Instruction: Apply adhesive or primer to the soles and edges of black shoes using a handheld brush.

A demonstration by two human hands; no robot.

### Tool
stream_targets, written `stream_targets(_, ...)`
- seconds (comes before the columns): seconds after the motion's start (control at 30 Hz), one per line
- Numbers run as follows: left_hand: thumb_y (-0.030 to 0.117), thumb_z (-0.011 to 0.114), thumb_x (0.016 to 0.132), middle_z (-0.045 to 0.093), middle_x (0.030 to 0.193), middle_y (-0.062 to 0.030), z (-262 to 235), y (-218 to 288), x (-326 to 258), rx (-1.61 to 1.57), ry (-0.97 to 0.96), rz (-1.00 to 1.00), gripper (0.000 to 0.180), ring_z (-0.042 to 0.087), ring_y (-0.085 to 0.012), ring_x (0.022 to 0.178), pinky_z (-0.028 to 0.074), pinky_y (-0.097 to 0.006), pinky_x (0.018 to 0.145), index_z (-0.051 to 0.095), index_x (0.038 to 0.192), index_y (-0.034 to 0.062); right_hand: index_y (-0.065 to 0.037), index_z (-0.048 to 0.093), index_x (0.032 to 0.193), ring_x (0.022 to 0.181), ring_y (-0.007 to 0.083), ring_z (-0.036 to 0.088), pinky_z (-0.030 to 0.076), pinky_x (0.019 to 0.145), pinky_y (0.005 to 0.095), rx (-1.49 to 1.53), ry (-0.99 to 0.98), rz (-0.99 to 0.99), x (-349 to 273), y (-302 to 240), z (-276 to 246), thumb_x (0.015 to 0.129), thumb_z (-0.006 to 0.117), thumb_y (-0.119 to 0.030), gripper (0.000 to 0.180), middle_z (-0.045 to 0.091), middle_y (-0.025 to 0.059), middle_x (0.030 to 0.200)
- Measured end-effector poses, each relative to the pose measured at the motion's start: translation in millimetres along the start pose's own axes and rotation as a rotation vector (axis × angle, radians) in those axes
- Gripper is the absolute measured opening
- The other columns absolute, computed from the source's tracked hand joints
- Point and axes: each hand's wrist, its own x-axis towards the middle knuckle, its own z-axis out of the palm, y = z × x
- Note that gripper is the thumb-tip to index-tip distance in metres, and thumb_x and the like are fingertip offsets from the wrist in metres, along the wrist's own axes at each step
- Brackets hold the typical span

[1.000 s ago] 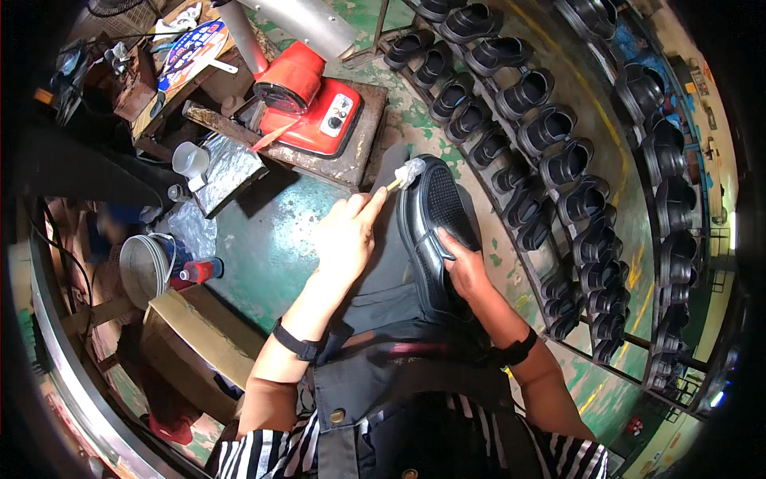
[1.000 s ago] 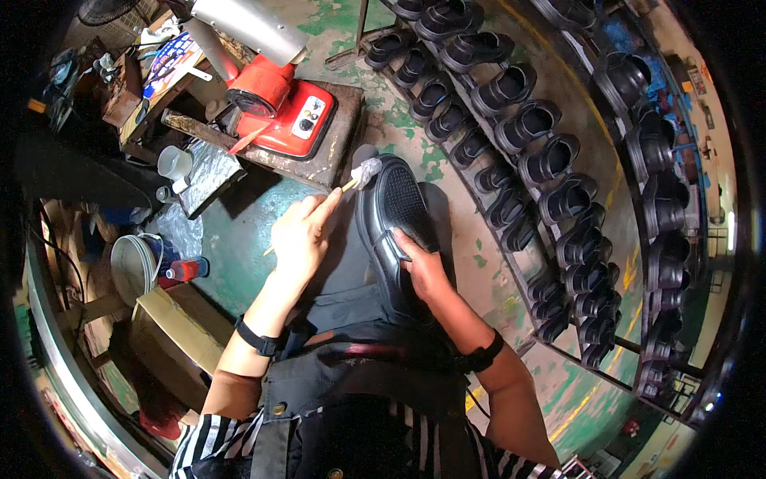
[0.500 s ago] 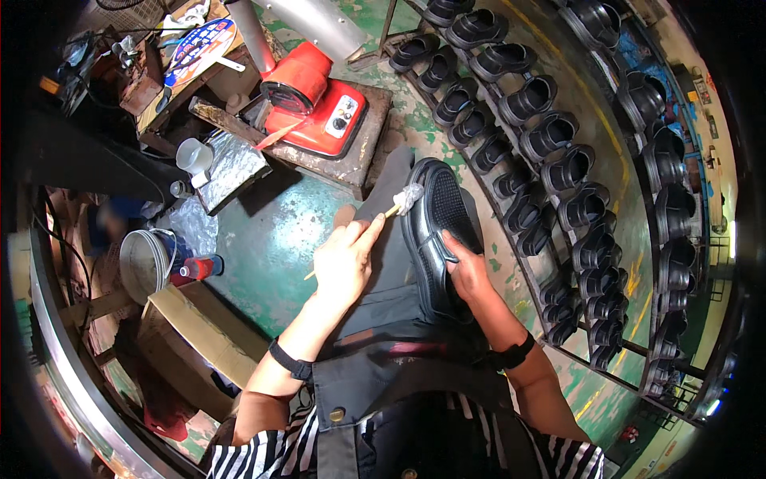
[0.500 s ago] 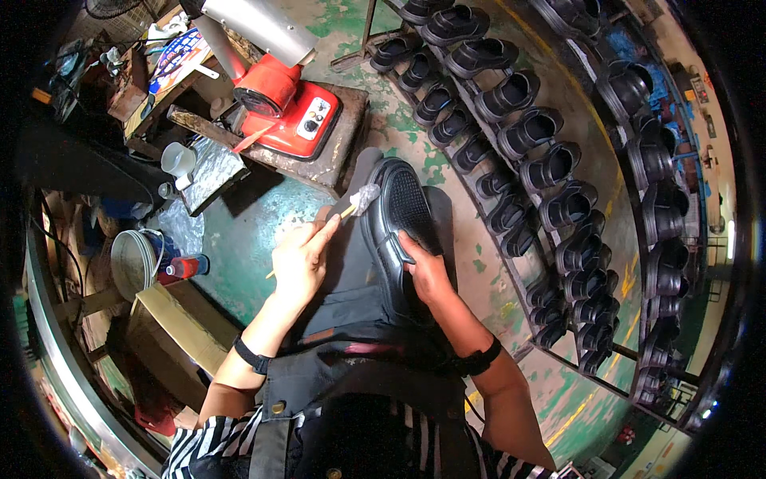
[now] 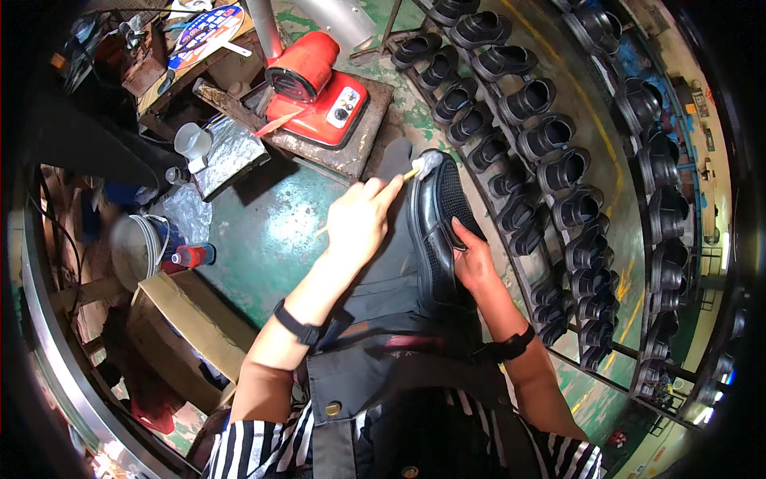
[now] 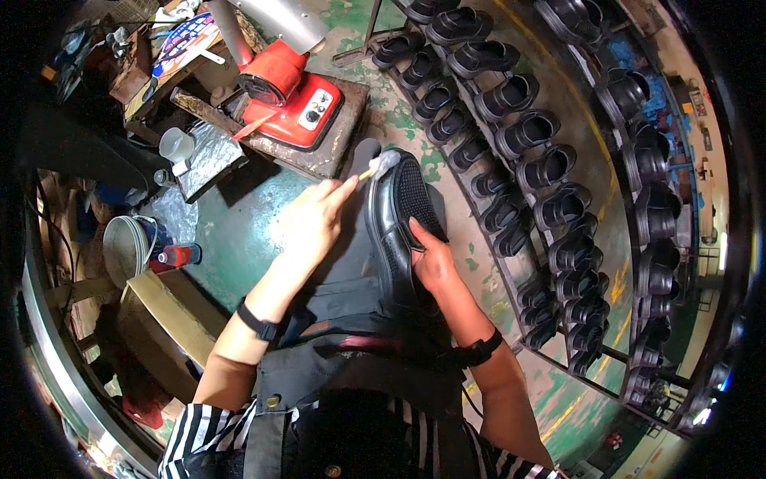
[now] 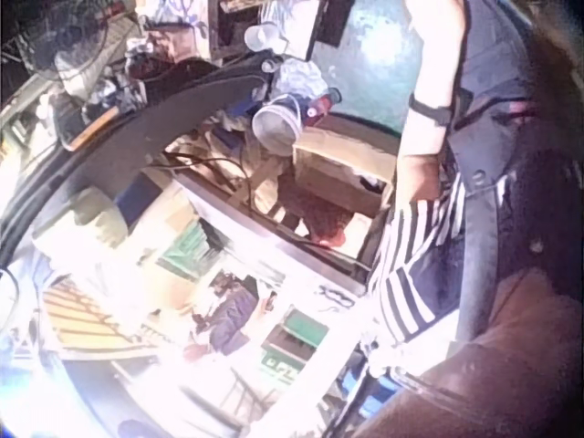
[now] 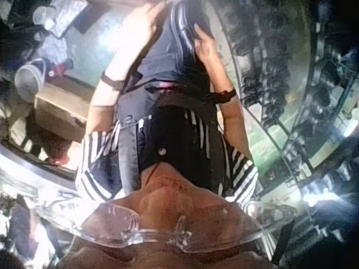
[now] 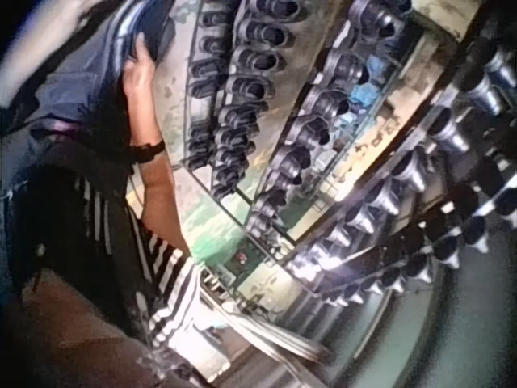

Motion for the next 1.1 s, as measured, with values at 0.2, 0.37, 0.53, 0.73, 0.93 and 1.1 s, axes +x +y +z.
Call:
stream_targets(0.2, 0.005, 0.062, 0.072, 0.052, 0.081, -0.0039, -7, 2, -24, 0.005, -0.086, 0.002, 0.051, 0.058, -0.0212, 0.075, 0.050, -0.034, 0.065, 0.064, 0.122, 0.0129, -0.001, 0.063, 0.115, 0.101, 0.0237, 0.066, 0.050, 0.095, 0.0378, 0.010, -0.015, -0.040, -6, -9, 1, 0.098, 0.057, -0.025, 0.030, 0.069, 0.0107, 0.109)
stream_targets(0.37, 0.005, 0.061, 0.073, 0.054, 0.083, -0.0041, 2, 3, 2, 0.016, -0.033, 0.021, 0.048, 0.058, -0.0215, 0.076, 0.051, -0.033, 0.066, 0.064, 0.120, 0.0121, -0.002, 0.063, 0.116, 0.101, 0.0240, 0.066, 0.050, 0.095, 0.0386, -0.009, -0.051, 0.058, -9, -13, 3, 0.098, 0.056, -0.026, 0.030, 0.069, 0.0111, 0.111)
stream_targets(0.53, 0.007, 0.061, 0.076, 0.054, 0.083, -0.0047, -4, 1, 4, 0.019, -0.083, 0.028, 0.043, 0.058, -0.0219, 0.076, 0.051, -0.033, 0.066, 0.065, 0.118, 0.0122, -0.001, 0.062, 0.118, 0.101, 0.0242, 0.066, 0.051, 0.094, 0.0389, -0.001, -0.043, 0.000, -5, -9, 2, 0.098, 0.057, -0.026, 0.033, 0.069, 0.0120, 0.111)
stream_targets(0.73, 0.007, 0.060, 0.077, 0.054, 0.082, -0.0044, -5, 2, -5, 0.045, -0.074, 0.016, 0.043, 0.059, -0.0226, 0.073, 0.051, -0.034, 0.064, 0.065, 0.119, 0.0132, 0.001, 0.060, 0.119, 0.096, 0.0219, 0.067, 0.053, 0.090, 0.0377, 0.011, -0.037, -0.005, -2, -2, -2, 0.095, 0.063, -0.021, 0.033, 0.068, 0.0121, 0.109)
stream_targets(0.93, 0.004, 0.060, 0.078, 0.055, 0.081, -0.0064, 4, -7, 8, -0.019, -0.050, 0.013, 0.043, 0.060, -0.0249, 0.074, 0.051, -0.036, 0.066, 0.065, 0.119, 0.0120, 0.000, 0.062, 0.118, 0.098, 0.0169, 0.065, 0.050, 0.089, 0.0327, -0.109, -0.131, -0.094, -4, 8, -7, 0.091, 0.069, -0.019, 0.034, 0.068, 0.0053, 0.111)
stream_targets(1.1, -0.001, 0.064, 0.077, 0.059, 0.080, -0.0068, -9, -9, -33, -0.104, -0.055, -0.058, 0.041, 0.062, -0.0262, 0.072, 0.051, -0.035, 0.066, 0.068, 0.116, 0.0112, 0.001, 0.060, 0.119, 0.110, 0.0198, 0.059, 0.043, 0.098, 0.0342, -0.165, -0.549, -0.111, -22, 6, -31, 0.083, 0.057, -0.004, 0.037, 0.064, 0.0076, 0.119)
